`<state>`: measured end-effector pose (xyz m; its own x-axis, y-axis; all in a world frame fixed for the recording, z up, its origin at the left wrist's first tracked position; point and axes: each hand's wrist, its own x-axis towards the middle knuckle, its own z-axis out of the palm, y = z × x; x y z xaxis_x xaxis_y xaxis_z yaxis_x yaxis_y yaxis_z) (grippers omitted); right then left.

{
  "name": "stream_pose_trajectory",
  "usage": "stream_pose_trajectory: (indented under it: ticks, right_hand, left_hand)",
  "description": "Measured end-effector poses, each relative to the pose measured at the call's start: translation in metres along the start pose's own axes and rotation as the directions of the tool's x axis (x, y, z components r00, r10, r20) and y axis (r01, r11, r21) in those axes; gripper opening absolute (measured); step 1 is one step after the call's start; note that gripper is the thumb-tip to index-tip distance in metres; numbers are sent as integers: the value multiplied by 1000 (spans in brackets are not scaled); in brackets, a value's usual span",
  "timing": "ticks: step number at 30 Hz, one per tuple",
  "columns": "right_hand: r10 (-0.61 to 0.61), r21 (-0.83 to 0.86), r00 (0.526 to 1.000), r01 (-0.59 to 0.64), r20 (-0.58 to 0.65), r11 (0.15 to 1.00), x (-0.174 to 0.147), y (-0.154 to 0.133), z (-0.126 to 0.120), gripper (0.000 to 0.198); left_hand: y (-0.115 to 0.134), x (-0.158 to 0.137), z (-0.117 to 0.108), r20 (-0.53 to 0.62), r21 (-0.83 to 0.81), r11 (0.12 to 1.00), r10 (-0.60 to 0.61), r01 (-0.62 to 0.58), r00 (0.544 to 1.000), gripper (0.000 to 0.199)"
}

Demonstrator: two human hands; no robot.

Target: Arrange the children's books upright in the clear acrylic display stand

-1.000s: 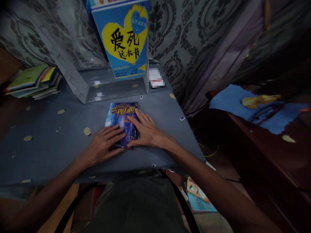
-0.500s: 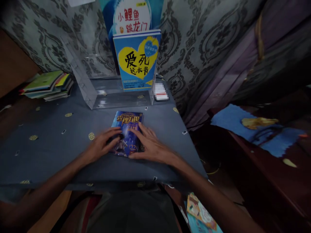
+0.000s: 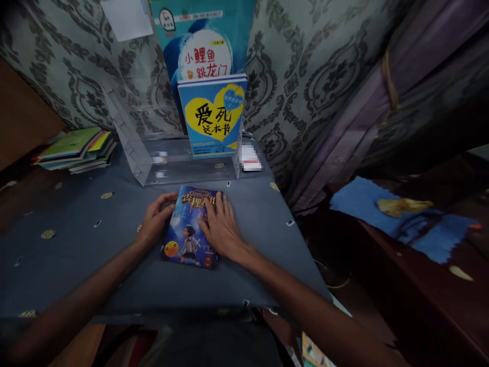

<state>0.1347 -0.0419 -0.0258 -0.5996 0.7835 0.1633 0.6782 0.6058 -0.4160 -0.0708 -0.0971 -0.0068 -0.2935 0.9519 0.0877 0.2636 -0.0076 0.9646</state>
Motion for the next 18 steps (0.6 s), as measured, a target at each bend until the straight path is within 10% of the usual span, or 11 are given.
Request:
stream_pose_trajectory:
  ticks: [4, 9, 14, 18]
  right_hand:
    - [31, 3, 999, -31, 12, 1000, -3, -5, -8, 65]
    - [33, 85, 999, -30, -31, 996, -6, -2, -10, 65]
    - [135, 414, 973, -48, -185, 909, -5, 9, -14, 82]
    - [299, 783, 945, -84, -134, 617, 3, 10, -28, 92]
  left_hand:
    - [9, 1, 10, -38, -325, 922, -235, 211, 971, 60]
    - [33, -1, 25, 299, -470, 689, -463, 551, 834, 49]
    - [44, 3, 35, 299, -550, 661, -416, 511, 859, 54]
    - [48, 6, 33, 234, -585, 693, -352, 420, 906, 62]
